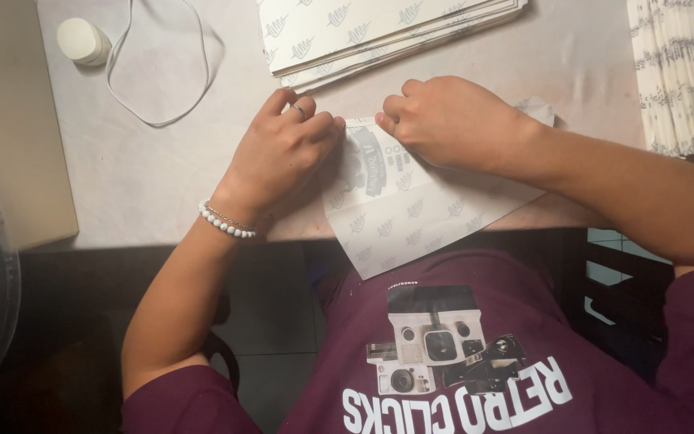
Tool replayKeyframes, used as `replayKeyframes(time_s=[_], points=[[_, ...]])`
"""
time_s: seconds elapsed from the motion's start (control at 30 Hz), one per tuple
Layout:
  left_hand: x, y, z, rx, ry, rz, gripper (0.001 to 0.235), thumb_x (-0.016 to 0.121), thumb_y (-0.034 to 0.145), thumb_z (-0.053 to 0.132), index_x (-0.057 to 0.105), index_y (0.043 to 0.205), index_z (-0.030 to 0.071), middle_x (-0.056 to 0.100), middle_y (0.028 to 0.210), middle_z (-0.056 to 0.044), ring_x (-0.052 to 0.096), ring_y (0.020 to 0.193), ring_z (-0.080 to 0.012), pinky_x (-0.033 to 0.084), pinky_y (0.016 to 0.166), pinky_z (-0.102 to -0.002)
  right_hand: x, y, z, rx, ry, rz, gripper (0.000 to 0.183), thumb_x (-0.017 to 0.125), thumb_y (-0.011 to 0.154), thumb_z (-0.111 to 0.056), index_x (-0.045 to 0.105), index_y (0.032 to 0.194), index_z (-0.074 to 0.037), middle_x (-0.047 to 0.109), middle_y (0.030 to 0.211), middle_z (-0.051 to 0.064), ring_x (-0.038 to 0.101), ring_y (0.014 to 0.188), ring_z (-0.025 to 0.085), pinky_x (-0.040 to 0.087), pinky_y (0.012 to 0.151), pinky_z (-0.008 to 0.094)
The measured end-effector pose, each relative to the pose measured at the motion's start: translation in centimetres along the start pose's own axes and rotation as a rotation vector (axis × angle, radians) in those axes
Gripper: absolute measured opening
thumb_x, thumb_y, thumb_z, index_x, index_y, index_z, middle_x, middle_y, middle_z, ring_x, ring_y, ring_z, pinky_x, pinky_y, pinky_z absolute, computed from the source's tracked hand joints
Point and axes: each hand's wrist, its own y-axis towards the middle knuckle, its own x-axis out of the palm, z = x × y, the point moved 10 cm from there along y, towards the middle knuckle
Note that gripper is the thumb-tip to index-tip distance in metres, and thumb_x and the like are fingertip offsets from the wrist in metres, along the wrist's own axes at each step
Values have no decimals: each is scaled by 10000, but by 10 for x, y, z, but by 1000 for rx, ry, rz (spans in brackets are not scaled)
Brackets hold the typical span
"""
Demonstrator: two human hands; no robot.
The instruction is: Folding individual paper wrappers into a triangular shape and stacking them on a work surface.
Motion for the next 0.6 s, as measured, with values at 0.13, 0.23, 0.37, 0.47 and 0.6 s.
replayKeyframes(time_s=[0.13, 0.23, 0.37, 0.47, 0.6], points=[[-10, -7, -7, -66, -16, -48, 110, 636, 1075, 125, 743, 1066, 101, 532, 924, -4, 553, 948, -243, 448, 856, -392, -2, 1, 2, 9, 6, -42, 140, 538, 1045, -132, 673, 1027, -163, 583, 746, -42, 576, 617, 163, 467, 440, 324], [-25, -22, -21, -206, 2, -111, 157, 598, 1025, 92, 729, 1034, 178, 520, 1014, -20, 540, 954, -253, 398, 818, -404, -2, 2, 3, 37, 65, -19, 194, 508, 1077, -134, 665, 964, -143, 577, 752, -28, 588, 631, 174, 472, 451, 343], [-50, -30, -28, -358, -85, -8, 193, 506, 1037, -43, 690, 1091, -16, 625, 1194, -187, 626, 1033, -364, 496, 958, -524, -1, 2, 4, 41, 73, -7, 287, 499, 1103, -160, 659, 865, -142, 561, 734, -26, 577, 616, 172, 481, 468, 336], [-52, -14, -9, -399, -352, 103, 285, 464, 1044, -97, 611, 1288, -78, 621, 1270, -275, 637, 1137, -445, 541, 1054, -578, -1, 1, 3, 19, 60, 15, 162, 539, 1050, -124, 672, 965, -157, 560, 739, -27, 574, 623, 185, 467, 463, 348], [22, -3, 25, -429, -233, -219, 529, 410, 989, 17, 414, 1517, -5, 591, 1371, -183, 594, 1201, -346, 480, 1088, -434, -3, -2, 2, 6, 32, 79, 142, 593, 963, -116, 678, 1062, -172, 574, 799, -31, 596, 647, 166, 518, 541, 325]])
